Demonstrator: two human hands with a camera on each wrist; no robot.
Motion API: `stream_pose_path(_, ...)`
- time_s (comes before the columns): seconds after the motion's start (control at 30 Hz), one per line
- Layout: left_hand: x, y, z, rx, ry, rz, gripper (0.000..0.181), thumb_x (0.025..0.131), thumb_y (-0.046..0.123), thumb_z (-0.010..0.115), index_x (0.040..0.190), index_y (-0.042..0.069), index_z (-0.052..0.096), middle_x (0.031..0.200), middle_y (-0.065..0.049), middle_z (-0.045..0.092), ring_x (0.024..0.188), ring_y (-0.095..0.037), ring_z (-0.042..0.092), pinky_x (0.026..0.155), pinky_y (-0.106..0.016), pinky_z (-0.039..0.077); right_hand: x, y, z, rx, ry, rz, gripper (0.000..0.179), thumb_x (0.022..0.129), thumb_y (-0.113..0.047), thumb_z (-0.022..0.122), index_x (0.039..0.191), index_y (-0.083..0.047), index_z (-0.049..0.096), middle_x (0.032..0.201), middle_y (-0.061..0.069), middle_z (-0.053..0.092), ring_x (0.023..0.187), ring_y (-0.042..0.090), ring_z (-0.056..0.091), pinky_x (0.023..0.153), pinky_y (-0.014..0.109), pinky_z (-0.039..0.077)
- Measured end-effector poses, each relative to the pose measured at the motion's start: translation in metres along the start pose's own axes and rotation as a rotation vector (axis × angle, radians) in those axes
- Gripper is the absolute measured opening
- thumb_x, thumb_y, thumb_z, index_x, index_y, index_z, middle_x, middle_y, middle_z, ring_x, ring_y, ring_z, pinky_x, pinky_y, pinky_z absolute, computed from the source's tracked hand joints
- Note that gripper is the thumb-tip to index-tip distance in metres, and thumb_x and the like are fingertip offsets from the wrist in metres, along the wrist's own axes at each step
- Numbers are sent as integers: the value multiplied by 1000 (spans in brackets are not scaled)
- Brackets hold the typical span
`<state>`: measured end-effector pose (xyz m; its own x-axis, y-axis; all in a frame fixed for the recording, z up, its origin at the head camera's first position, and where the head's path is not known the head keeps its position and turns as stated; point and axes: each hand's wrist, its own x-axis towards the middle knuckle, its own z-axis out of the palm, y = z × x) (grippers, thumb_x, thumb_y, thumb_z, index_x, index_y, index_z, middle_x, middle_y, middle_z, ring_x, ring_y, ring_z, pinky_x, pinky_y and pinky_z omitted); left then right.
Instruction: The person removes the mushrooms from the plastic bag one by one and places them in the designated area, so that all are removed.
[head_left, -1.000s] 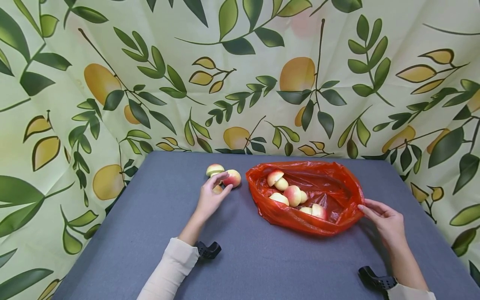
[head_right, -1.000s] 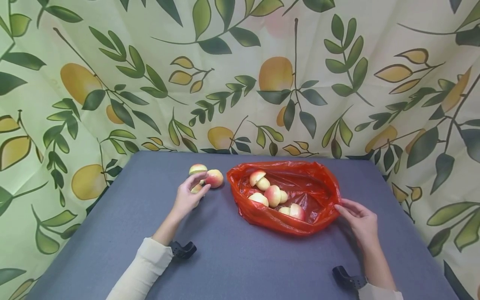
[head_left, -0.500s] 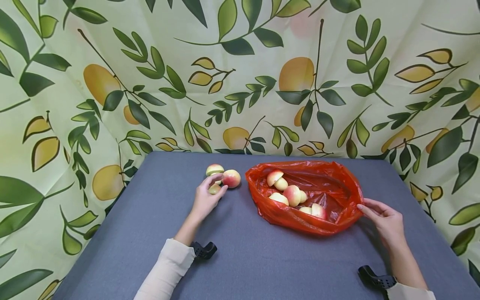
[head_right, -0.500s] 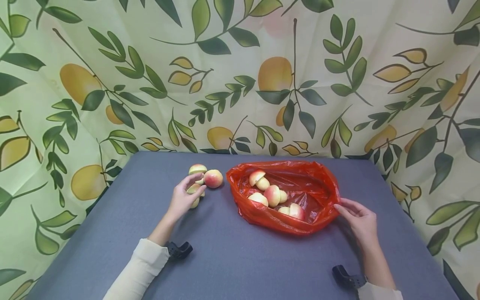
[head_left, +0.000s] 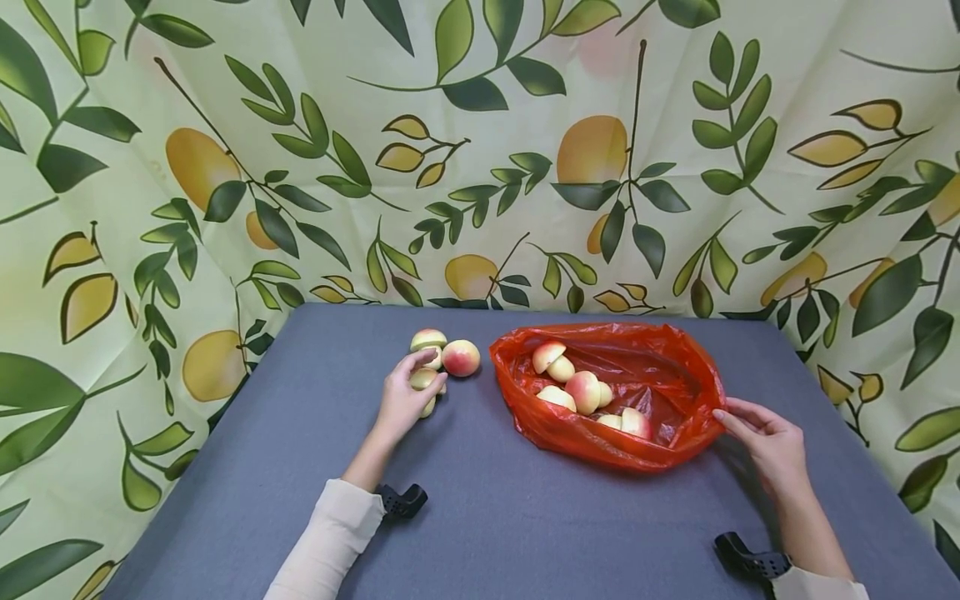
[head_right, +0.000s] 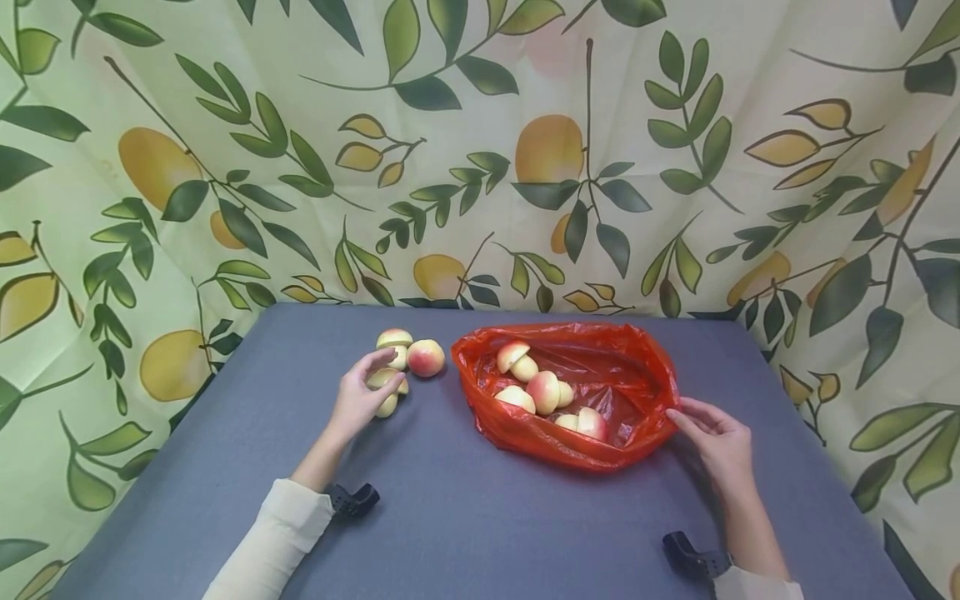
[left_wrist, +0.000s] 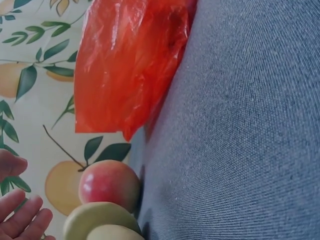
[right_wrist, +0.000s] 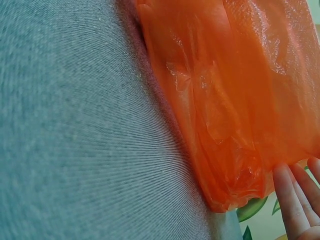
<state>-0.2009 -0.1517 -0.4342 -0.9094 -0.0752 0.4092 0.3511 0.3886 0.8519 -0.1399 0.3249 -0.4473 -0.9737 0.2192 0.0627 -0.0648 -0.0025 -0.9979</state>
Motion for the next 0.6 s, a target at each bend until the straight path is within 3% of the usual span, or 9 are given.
stream_pose_path(0.17,0,-3,-3,44,13,-3,40,79,1,73,117,-7,62,114,-24,68,107,-41,63,97,-51,48,1,0,0,6,0,3,24,87,-3,68,97,-24,76,82,-22,73,74,-7,68,66,8,55)
stream_pose_path(0.6,-2,-13,-11,92,-26,-69,47,77,5,77,120,-7,60,122,-24,64,118,-38,60,103,-50,46,1,3,-1,-4,1,15,22,87,-6,69,98,-25,75,83,-22,73,74,-6,68,66,9,55)
